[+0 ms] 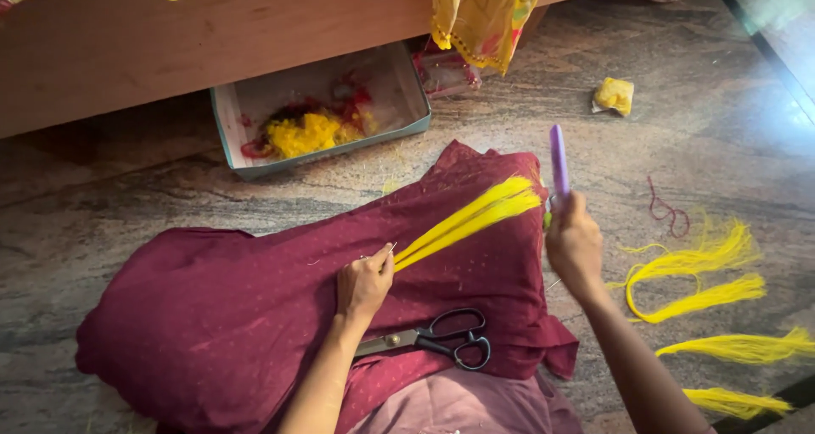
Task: Sewing and attaching yellow decorative tassels to the edge of a fabric.
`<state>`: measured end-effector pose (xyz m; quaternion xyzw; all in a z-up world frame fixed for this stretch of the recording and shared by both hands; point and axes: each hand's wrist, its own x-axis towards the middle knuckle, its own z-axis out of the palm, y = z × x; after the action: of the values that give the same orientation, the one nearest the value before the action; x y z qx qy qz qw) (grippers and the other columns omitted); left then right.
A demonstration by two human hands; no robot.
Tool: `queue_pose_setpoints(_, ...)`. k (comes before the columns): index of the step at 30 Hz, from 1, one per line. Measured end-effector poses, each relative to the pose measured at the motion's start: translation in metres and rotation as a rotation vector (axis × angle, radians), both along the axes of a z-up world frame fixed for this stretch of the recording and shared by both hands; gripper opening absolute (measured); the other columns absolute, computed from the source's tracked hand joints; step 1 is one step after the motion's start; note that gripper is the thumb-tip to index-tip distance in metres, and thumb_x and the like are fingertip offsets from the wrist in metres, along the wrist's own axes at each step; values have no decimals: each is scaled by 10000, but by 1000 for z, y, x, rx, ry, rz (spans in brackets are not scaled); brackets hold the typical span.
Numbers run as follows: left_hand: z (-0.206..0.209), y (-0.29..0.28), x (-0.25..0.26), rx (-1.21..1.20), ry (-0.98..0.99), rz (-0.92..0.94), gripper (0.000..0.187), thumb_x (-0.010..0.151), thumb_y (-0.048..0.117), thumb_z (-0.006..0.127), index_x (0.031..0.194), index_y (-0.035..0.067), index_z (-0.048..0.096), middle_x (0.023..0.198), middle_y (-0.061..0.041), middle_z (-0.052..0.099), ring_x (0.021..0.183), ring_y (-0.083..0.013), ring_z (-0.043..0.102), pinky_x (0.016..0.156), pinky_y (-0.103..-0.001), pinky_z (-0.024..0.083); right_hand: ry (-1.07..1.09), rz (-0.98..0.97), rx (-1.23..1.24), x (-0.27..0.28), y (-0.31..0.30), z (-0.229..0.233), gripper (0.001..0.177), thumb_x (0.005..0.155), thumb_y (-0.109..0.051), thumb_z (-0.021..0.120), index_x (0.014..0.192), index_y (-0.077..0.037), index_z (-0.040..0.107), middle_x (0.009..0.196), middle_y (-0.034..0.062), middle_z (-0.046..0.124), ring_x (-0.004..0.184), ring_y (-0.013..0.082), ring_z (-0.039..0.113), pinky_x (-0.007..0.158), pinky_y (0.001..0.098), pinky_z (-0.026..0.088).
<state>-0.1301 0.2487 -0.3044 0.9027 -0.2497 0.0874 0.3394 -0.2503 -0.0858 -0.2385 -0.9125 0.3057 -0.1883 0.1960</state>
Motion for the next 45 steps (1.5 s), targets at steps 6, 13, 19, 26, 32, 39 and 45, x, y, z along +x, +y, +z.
queue_pose_setpoints(6, 2, 1, -3, 8, -36, -9, 230, 912, 233, 675, 1086, 163, 807, 641, -169, 685, 580, -351, 691, 535, -464, 547, 90, 675, -574, -7, 57, 35, 570, 857, -71, 526, 1424, -129, 548, 853, 179, 625, 710, 344, 635, 628, 492, 538)
queue_pose_setpoints(13, 1, 2, -2, 20, 53, -21, 237, 951, 250, 649, 1128, 179, 791, 649, -164, 687, 580, -326, 702, 545, -449, 554, 298, 275, -581, -3, 9, 35, 484, 963, -83, 538, 1437, -185, 544, 1130, 172, 690, 761, 304, 707, 623, 427, 582)
queue_pose_setpoints(19, 2, 5, -7, 29, 26, -26, 239, 928, 255, 661, 1107, 183, 802, 635, -170, 680, 571, -347, 687, 530, -464, 540, -111, 109, -41, -10, 17, 9, 339, 1052, -116, 538, 1382, -170, 594, 1025, 198, 723, 864, 364, 702, 720, 465, 550)
queue_pose_setpoints(26, -3, 5, -5, 21, 16, -20, 229, 927, 259, 672, 1107, 200, 799, 640, -169, 680, 580, -350, 690, 535, -469, 544, 45, 103, -92, 9, 3, 21, 357, 1057, -153, 501, 1408, -163, 566, 933, 202, 693, 776, 373, 688, 668, 492, 539)
queue_pose_setpoints(32, 2, 8, -5, 34, 13, -18, 229, 932, 263, 671, 1113, 209, 799, 630, -165, 680, 577, -353, 689, 529, -471, 543, 97, 256, -253, 20, 0, 15, 411, 1029, -154, 514, 1437, -196, 542, 837, 156, 675, 674, 346, 678, 523, 456, 546)
queue_pose_setpoints(39, 12, 8, -8, -32, 84, 21, 248, 910, 252, 686, 1122, 199, 803, 658, -179, 696, 601, -344, 705, 537, -451, 549, -138, 431, -498, 11, 21, 2, 528, 934, -50, 562, 1436, -207, 529, 883, 126, 664, 746, 325, 695, 562, 447, 555)
queue_pose_setpoints(45, 10, 16, -2, -396, 145, -73, 261, 941, 159, 611, 1139, 70, 757, 880, -177, 749, 689, -267, 766, 590, -360, 599, -14, -113, 529, 26, -27, -5, 328, 1023, -141, 528, 1349, -123, 498, 888, 161, 667, 691, 337, 710, 518, 417, 580)
